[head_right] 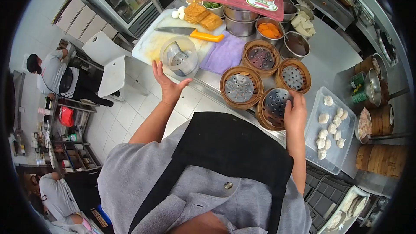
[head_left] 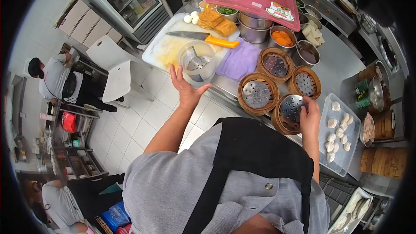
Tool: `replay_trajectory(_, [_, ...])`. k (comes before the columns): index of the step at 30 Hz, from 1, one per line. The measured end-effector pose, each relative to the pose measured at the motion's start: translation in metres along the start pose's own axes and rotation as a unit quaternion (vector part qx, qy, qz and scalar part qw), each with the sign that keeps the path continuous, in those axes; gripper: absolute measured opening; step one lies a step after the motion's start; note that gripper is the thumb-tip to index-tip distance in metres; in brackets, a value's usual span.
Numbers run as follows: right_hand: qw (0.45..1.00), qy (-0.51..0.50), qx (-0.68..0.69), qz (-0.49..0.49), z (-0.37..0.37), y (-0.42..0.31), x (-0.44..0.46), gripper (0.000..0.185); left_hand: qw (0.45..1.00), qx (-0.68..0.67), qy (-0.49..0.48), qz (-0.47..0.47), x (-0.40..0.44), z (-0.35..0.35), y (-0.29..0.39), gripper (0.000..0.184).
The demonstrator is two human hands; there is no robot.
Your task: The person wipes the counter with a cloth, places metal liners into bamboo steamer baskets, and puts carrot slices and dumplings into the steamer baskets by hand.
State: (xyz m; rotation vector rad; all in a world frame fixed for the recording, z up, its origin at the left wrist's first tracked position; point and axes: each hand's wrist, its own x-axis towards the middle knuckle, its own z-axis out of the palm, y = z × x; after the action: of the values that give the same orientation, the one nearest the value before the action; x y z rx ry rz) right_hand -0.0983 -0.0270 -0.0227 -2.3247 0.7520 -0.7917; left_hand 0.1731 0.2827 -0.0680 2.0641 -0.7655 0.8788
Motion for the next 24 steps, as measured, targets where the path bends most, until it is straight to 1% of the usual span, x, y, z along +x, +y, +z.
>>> replay_trajectory(2, [0.996, -0.021, -0.077, -0.037, 0.003, 0.009, 0.006, 0.030, 0.996, -0.046, -0.054, -0.053, -0.002, 0.011, -0.026, 0.118])
replay_trajectory(4, [0.991, -0.027, -0.125, -0.035, 0.004, 0.012, 0.008, 0.028, 0.997, -0.079, -0.022, -0.012, -0.001, 0.024, -0.044, 0.115])
replay_trajectory(6, [0.984, -0.061, -0.165, -0.010, 0.002, 0.003, 0.010, 0.030, 0.992, -0.122, -0.006, -0.013, 0.004, 0.038, -0.057, 0.102])
replay_trajectory(8, [0.979, -0.081, -0.184, -0.017, 0.003, 0.001, 0.010, 0.033, 0.988, -0.145, -0.027, -0.045, 0.008, 0.043, -0.053, 0.095])
replay_trajectory(9, [0.980, -0.067, -0.183, -0.028, 0.002, -0.007, 0.015, 0.033, 0.988, -0.147, -0.012, -0.037, 0.014, 0.039, -0.049, 0.095])
replay_trajectory(11, [0.980, -0.095, -0.172, 0.006, -0.002, -0.024, 0.017, 0.032, 0.984, -0.152, -0.031, -0.082, 0.021, 0.027, -0.037, 0.090])
replay_trajectory(12, [0.981, -0.090, -0.173, 0.005, -0.001, -0.027, 0.019, 0.032, 0.984, -0.155, -0.028, -0.078, 0.023, 0.030, -0.041, 0.090])
replay_trajectory(14, [0.986, -0.076, -0.146, -0.014, -0.003, -0.030, 0.021, 0.028, 0.978, -0.183, 0.035, -0.091, 0.023, 0.033, -0.053, 0.093])
replay_trajectory(15, [0.986, -0.075, -0.148, -0.011, -0.004, -0.031, 0.022, 0.028, 0.979, -0.184, 0.050, -0.069, 0.034, 0.027, -0.055, 0.095])
replay_trajectory(17, [0.989, -0.051, -0.134, -0.044, -0.007, -0.034, 0.023, 0.025, 0.986, -0.141, 0.081, -0.030, 0.080, -0.002, -0.031, 0.098])
replay_trajectory(19, [0.990, -0.048, -0.122, -0.052, -0.011, -0.037, 0.023, 0.024, 0.969, -0.224, 0.100, 0.023, 0.143, -0.029, -0.002, 0.105])
replay_trajectory(20, [0.991, -0.041, -0.107, -0.063, -0.013, -0.039, 0.023, 0.023, 0.956, -0.246, 0.113, 0.116, 0.180, -0.041, 0.008, 0.111])
replay_trajectory(22, [0.993, -0.044, -0.098, -0.051, -0.017, -0.049, 0.021, 0.022, 0.943, -0.194, 0.168, 0.210, 0.241, -0.062, 0.044, 0.111])
replay_trajectory(23, [0.993, -0.037, -0.083, -0.070, -0.019, -0.053, 0.019, 0.022, 0.966, -0.118, 0.163, 0.164, 0.263, -0.077, 0.070, 0.111])
replay_trajectory(24, [0.993, -0.029, -0.069, -0.087, -0.022, -0.057, 0.017, 0.021, 0.932, -0.255, 0.173, 0.190, 0.296, -0.065, 0.073, 0.108])
